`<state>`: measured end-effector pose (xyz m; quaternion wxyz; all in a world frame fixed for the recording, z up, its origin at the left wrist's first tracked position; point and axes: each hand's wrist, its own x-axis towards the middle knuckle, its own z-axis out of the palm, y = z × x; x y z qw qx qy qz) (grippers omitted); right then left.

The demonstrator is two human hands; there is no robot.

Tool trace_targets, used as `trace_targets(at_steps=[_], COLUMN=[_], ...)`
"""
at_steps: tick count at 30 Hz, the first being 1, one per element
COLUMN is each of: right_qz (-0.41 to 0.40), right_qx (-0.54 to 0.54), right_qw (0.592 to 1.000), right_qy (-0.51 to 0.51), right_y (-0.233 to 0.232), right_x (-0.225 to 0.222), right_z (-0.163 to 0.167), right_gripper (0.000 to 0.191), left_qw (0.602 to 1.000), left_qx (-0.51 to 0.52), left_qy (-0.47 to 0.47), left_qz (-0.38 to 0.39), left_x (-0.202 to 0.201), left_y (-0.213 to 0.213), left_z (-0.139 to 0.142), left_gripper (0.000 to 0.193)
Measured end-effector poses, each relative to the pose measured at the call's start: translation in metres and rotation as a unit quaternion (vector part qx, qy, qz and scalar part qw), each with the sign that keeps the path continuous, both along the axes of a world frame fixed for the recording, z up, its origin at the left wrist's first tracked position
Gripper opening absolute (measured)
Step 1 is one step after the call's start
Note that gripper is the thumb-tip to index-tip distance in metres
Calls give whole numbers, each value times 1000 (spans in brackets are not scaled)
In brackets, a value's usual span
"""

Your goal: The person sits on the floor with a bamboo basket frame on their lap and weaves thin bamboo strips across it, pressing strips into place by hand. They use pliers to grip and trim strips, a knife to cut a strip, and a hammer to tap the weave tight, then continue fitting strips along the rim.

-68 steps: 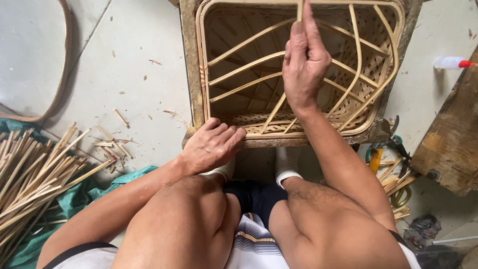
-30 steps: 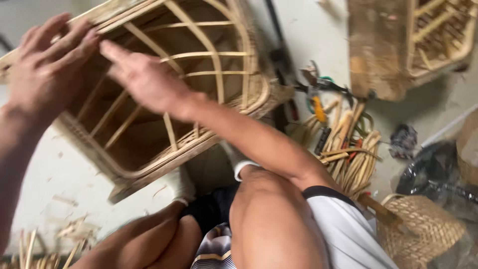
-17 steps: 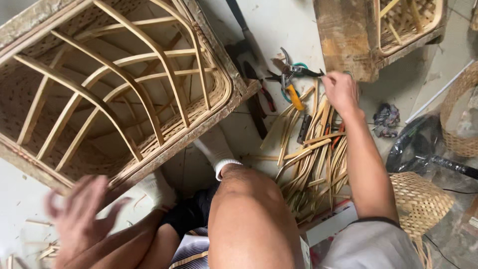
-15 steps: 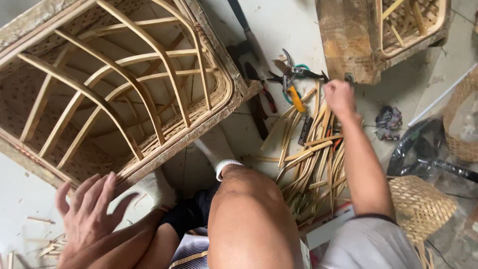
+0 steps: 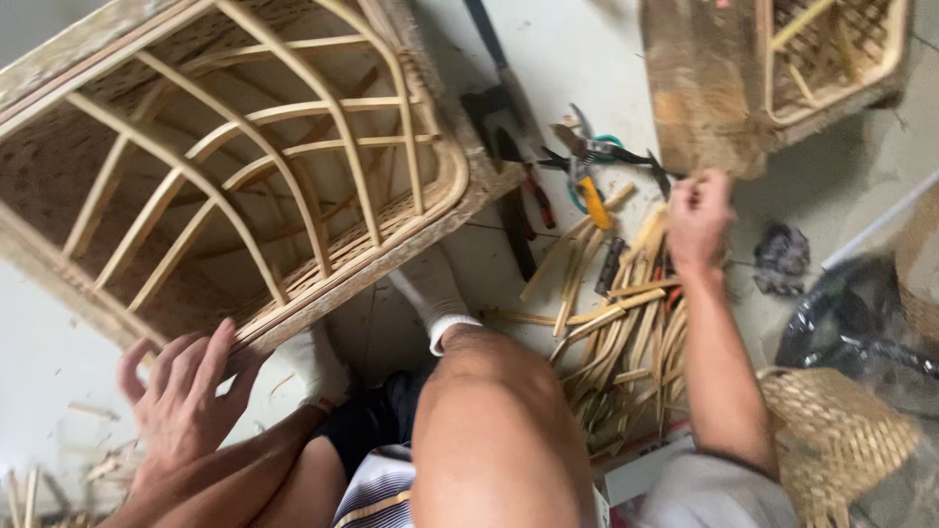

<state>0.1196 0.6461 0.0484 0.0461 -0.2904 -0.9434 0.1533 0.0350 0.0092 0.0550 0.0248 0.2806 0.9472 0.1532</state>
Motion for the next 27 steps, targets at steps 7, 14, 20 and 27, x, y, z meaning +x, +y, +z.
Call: trace_targets(at_steps=[7,14,20,27], right_qz=[108,240,293,329], right_qx=[-236,-622,-484,-407], right_qw=[932,663,789,828], right_qy=[254,339,241,203], right_y=[-94,-353,-463,-483], right_x=[-107,-278,-278,-269], right_z=[16,-16,-38,-40], right_gripper=[27,37,28,34], left_qw=[998,996,996,994], left_qx=[57,83,83,103], left_qy=[9,35,38,47], left_qz=[14,8,1,-1], left_x=[-16,-31,-37,-39], left_y=[2,-10,-20,-25], left_z=[-7,-12,-14,-14], left_gripper=[57,48,43,40])
